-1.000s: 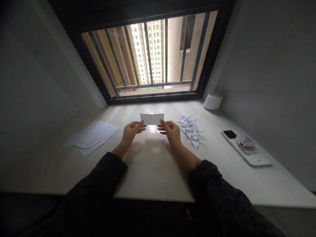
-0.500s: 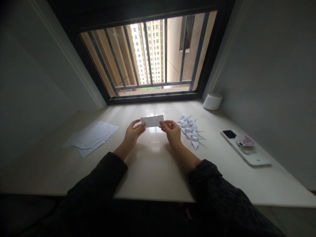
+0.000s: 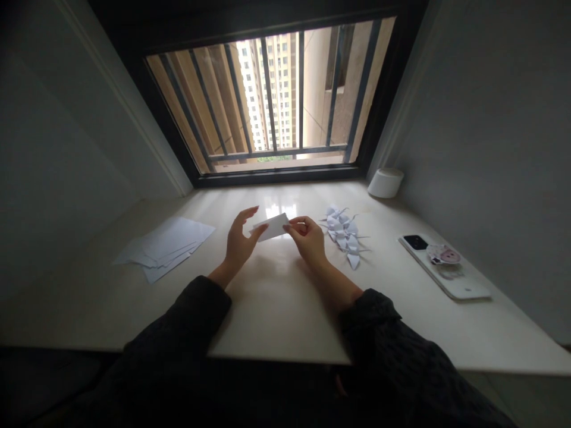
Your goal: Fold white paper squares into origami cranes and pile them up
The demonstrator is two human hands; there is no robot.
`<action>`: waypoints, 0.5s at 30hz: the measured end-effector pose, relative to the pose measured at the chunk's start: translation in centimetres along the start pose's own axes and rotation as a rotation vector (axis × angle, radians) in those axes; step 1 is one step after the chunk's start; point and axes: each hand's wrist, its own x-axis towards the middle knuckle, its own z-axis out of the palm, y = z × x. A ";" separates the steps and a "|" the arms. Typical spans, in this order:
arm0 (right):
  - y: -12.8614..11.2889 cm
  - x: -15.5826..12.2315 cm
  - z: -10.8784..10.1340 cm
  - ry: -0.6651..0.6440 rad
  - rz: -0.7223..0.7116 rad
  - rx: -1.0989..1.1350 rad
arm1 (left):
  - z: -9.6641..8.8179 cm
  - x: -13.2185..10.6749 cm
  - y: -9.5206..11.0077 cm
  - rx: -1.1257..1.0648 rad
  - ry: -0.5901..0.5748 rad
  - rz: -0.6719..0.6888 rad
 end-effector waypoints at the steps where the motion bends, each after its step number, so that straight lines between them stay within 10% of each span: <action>1: -0.2 -0.1 0.1 -0.029 -0.006 -0.009 | 0.0 -0.1 0.6 0.022 -0.048 0.026; 15: -0.5 -0.3 0.3 -0.100 0.037 0.047 | 0.7 -0.4 -2.0 -0.024 -0.088 -0.136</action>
